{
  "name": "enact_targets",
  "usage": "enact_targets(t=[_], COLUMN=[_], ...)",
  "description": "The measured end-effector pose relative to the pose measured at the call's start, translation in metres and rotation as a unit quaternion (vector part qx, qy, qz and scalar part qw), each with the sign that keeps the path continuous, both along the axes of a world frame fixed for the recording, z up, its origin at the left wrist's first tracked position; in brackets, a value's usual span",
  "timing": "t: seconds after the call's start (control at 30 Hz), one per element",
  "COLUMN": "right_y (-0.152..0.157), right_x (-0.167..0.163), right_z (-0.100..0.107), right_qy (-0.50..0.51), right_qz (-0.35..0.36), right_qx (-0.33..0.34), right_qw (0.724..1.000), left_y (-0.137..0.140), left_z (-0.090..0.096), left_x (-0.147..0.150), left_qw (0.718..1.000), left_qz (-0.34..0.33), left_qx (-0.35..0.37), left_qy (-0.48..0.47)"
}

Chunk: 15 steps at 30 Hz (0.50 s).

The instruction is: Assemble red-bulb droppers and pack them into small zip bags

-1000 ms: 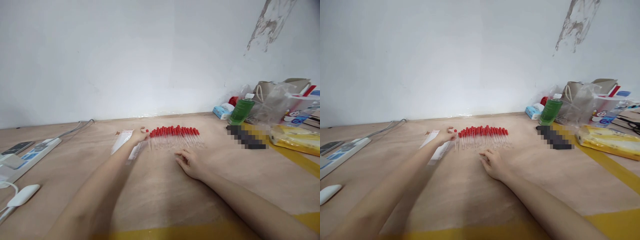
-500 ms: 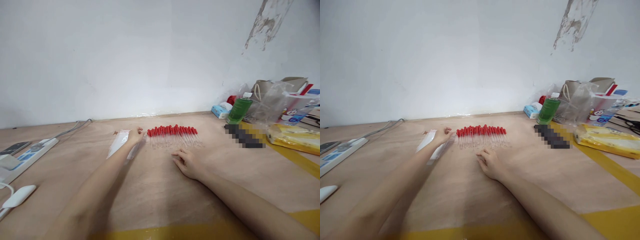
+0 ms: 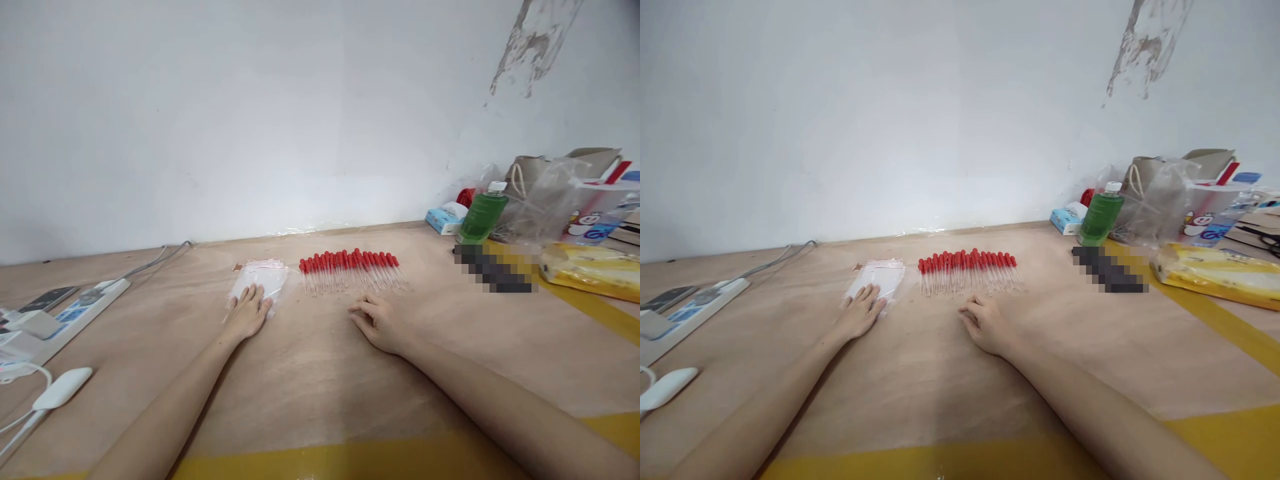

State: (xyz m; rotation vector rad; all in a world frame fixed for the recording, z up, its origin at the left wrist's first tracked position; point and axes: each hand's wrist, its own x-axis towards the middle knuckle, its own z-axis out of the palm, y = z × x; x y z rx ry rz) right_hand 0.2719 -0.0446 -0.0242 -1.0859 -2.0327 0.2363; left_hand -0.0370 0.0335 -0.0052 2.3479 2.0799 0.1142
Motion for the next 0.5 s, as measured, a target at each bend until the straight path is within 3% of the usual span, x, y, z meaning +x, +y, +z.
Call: enact_targets(t=[0.13,0.27,0.37,0.5], right_y=[0.001,0.001,-0.003,-0.003], right_x=[0.001,0.001,-0.001,-0.002], right_z=[-0.001,0.002,0.010,0.016], right_qy=[-0.003,0.002,0.044,0.186], right_qz=[0.001,-0.017,-0.028,-0.046], right_qx=[0.007,0.013,-0.011,-0.132], right_qw=[1.000,1.000,0.999,0.973], left_y=[0.001,-0.007,-0.028,-0.062], left_z=[-0.001,0.007,0.016,0.022], left_x=[-0.002,0.005,0.032,0.078], left_qw=[0.997,0.977,0.963,0.960], left_qz=[0.020,0.014,-0.070,-0.245], left_qx=[0.027,0.129,0.165,0.078], left_qy=[-0.073,-0.169,-0.199,-0.113])
